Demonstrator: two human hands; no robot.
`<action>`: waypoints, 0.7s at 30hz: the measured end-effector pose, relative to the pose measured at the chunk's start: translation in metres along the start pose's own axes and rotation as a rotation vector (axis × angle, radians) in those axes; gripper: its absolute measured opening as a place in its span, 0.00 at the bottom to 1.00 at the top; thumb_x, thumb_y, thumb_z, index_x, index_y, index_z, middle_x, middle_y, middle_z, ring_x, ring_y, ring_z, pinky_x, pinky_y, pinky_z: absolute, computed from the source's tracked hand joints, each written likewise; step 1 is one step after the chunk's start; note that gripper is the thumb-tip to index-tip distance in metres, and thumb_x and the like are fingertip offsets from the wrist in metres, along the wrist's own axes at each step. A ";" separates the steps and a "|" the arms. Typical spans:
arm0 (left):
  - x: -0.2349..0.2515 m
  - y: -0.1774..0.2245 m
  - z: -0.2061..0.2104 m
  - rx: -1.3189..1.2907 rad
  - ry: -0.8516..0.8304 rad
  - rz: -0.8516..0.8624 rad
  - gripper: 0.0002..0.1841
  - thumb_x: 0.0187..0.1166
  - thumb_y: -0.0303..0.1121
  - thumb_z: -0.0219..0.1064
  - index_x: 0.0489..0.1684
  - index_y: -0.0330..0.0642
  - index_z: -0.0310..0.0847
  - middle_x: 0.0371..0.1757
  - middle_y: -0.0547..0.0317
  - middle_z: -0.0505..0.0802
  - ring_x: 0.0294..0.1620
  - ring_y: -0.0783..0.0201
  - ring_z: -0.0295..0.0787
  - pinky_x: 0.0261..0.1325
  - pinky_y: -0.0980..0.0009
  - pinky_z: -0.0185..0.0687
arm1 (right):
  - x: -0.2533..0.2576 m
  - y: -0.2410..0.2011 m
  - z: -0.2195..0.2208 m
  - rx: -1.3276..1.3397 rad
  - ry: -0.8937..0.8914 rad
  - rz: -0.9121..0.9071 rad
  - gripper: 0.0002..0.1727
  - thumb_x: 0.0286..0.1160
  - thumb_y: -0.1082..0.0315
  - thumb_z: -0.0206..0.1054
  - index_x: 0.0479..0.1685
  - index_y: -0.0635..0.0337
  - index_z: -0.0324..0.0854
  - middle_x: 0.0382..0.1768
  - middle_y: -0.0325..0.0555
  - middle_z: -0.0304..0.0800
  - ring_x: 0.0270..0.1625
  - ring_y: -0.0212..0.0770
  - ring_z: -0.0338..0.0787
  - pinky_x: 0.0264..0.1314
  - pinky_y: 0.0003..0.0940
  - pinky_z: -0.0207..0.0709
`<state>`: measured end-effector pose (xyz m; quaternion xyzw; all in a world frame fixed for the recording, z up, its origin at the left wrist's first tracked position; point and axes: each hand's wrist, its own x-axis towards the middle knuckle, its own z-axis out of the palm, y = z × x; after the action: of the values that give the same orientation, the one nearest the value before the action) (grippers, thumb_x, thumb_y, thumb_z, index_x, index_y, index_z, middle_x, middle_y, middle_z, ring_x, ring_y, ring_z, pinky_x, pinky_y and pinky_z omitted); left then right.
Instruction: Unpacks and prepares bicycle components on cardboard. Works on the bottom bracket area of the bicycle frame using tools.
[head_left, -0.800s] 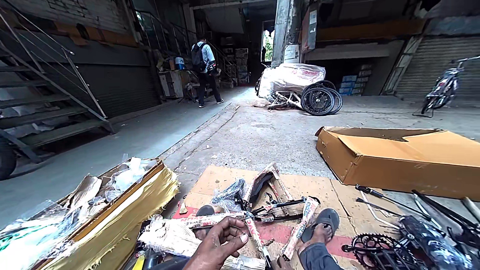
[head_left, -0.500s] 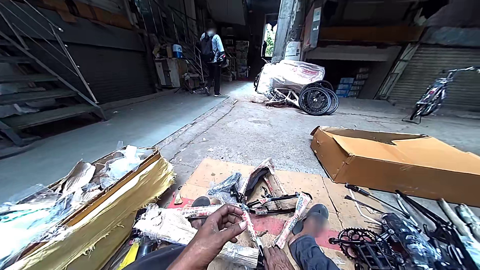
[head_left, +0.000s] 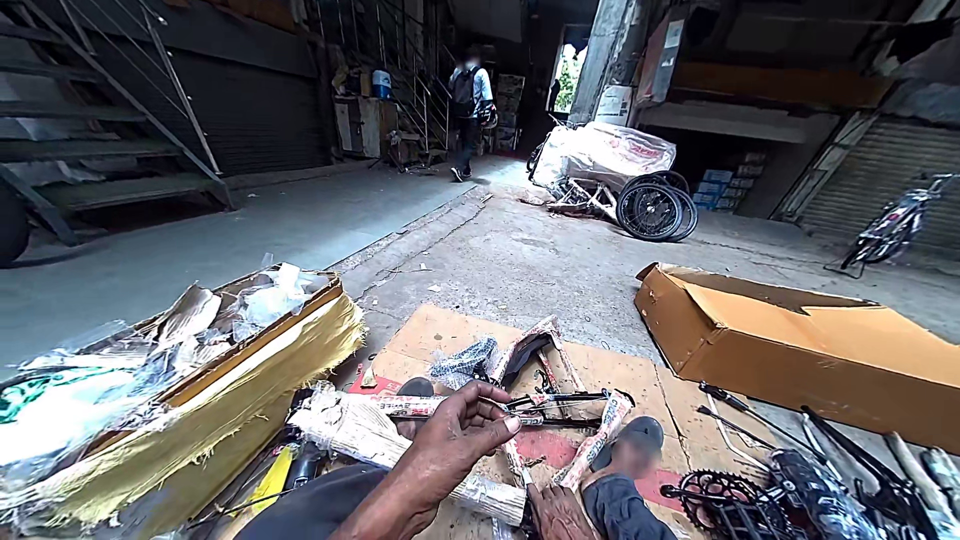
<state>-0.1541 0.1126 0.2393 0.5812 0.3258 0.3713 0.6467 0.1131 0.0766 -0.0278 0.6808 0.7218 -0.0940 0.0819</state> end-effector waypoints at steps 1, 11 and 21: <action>-0.001 0.000 0.001 -0.005 0.001 -0.001 0.20 0.76 0.38 0.76 0.63 0.42 0.81 0.49 0.50 0.91 0.49 0.55 0.91 0.55 0.61 0.89 | 0.000 -0.003 -0.002 0.020 -0.015 0.070 0.25 0.90 0.56 0.44 0.76 0.57 0.75 0.48 0.61 0.93 0.57 0.62 0.92 0.64 0.58 0.79; -0.002 0.005 -0.004 -0.010 -0.007 0.022 0.21 0.75 0.40 0.77 0.62 0.43 0.82 0.50 0.50 0.91 0.50 0.55 0.91 0.56 0.61 0.89 | -0.002 0.003 0.003 0.068 -0.044 0.013 0.26 0.91 0.52 0.44 0.77 0.51 0.75 0.53 0.61 0.91 0.60 0.63 0.90 0.66 0.61 0.78; 0.000 0.004 -0.004 0.002 0.006 0.037 0.21 0.75 0.41 0.77 0.62 0.43 0.82 0.50 0.48 0.91 0.50 0.53 0.91 0.55 0.60 0.90 | 0.000 -0.001 0.004 -0.012 -0.022 0.027 0.26 0.89 0.54 0.45 0.81 0.48 0.74 0.55 0.62 0.90 0.62 0.63 0.88 0.69 0.60 0.74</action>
<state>-0.1577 0.1147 0.2431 0.5867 0.3172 0.3847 0.6381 0.1123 0.0753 -0.0319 0.6888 0.7122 -0.0959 0.0951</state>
